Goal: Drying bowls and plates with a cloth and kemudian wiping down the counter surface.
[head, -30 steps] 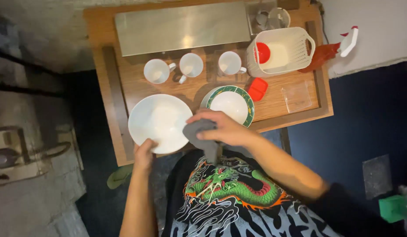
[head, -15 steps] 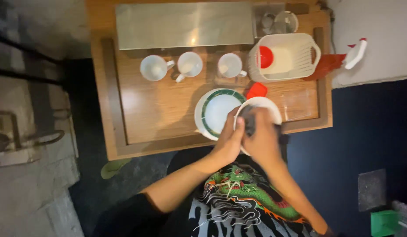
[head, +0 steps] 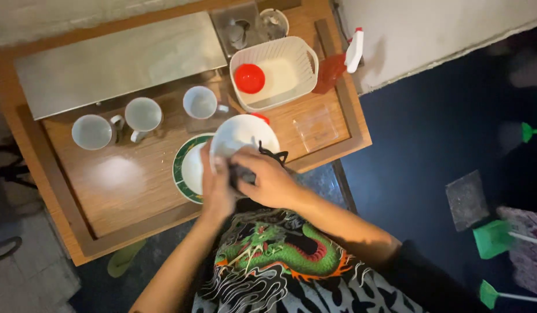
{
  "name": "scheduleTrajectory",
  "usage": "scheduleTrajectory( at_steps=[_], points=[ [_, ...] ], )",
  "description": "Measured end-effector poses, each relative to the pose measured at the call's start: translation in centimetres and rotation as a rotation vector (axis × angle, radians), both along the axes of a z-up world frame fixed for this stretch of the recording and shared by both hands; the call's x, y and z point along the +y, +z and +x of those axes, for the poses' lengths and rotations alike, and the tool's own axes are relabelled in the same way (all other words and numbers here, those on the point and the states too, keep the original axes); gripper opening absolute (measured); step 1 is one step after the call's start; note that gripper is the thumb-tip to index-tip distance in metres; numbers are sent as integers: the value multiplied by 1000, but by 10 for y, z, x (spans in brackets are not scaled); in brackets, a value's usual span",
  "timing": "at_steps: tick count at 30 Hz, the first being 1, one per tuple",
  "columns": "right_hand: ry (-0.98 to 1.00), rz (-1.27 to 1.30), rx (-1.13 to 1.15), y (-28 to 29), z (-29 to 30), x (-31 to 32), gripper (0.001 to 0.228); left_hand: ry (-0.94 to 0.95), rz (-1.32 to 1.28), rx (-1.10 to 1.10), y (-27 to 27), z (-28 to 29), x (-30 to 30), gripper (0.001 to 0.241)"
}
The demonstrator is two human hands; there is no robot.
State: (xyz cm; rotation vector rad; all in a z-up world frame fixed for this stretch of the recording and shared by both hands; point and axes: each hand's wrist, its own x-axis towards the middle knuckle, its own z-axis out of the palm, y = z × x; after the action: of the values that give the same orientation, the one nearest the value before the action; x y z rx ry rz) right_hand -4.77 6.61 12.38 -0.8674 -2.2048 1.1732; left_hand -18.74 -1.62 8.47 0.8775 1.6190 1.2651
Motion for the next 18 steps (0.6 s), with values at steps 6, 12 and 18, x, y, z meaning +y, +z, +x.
scheduleTrajectory(
  at_steps=[6,12,18],
  points=[
    [362,-21,-103,17,43,65,38,210,148,-125,-10,15,11,80],
    [-533,-634,537,-58,69,105,37,573,159,-724,-9,47,13,77],
    [125,-1373,633,-66,99,117,70,292,-20,-582,-121,76,-22,63]
  ],
)
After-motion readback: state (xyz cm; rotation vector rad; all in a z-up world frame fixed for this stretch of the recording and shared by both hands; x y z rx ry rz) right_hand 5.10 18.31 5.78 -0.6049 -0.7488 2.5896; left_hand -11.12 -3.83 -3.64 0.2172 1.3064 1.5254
